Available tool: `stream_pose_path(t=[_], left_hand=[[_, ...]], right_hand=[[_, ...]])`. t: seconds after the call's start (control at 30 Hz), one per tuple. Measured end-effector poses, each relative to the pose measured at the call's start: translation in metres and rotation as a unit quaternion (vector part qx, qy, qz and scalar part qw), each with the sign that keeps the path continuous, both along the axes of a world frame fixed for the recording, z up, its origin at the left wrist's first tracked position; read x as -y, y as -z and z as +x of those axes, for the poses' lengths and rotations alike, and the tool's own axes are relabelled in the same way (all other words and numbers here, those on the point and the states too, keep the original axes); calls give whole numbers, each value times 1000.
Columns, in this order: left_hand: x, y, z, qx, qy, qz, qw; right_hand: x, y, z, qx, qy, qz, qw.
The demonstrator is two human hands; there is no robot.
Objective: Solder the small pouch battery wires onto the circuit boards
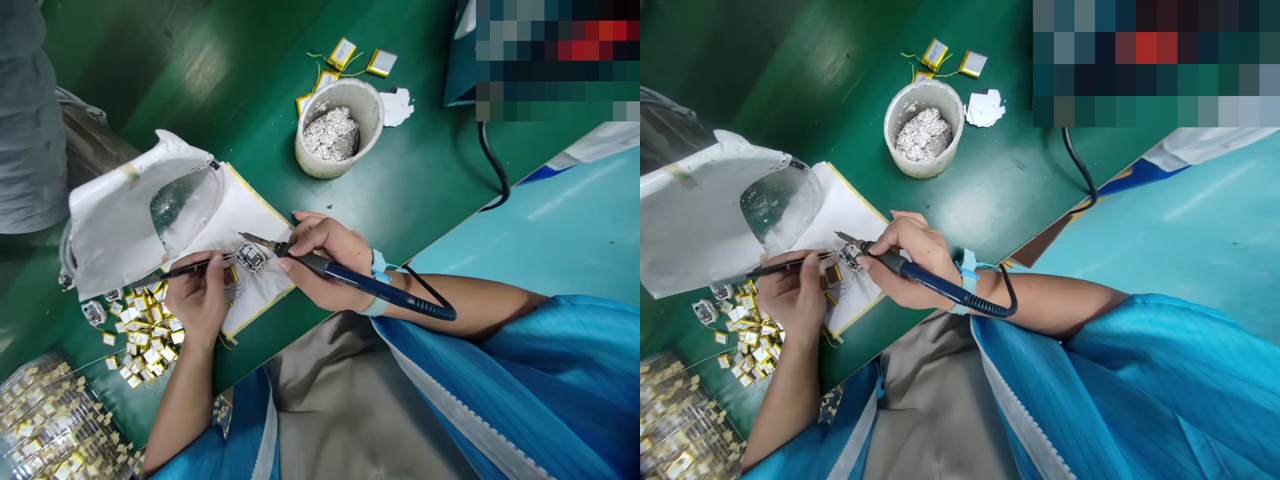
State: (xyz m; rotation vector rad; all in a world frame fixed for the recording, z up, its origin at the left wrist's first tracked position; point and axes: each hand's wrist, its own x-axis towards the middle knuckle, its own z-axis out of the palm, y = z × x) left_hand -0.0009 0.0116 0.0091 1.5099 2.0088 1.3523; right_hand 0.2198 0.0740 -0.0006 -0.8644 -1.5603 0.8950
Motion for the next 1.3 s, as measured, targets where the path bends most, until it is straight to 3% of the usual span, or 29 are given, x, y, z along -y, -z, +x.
stream_pose_path(t=[0.1, 0.23, 0.33, 0.47, 0.57, 0.7, 0.83, 0.97, 1.13, 1.3], left_hand=[[3, -14, -8, -63, 81, 55, 993], [5, -19, 0, -218, 186, -60, 956], [5, -17, 20, -271, 170, -89, 943], [19, -31, 21, -230, 151, -41, 961], [46, -47, -12, -177, 114, 13, 977], [72, -55, -97, -191, -42, -4, 981], [50, -52, -190, -255, -196, -145, 936], [21, -57, -254, -251, -230, -214, 916], [27, -61, -287, -229, -232, -308, 894], [54, -60, -268, -275, -288, -280, 873]], right_hand=[[0, 3, -2, -5, 13, 30, 999], [0, 4, -2, 2, 22, 34, 999], [3, 3, 0, 2, 22, 25, 999], [8, 9, 4, -13, 36, 15, 999], [10, 18, 4, -17, 43, 4, 999], [11, 24, 1, -5, 45, -7, 999], [11, 27, -1, 16, 42, 4, 999], [9, 32, -3, 42, 60, 8, 997], [10, 32, -7, 51, 82, 14, 995], [8, 26, -10, 35, 64, 37, 997]])
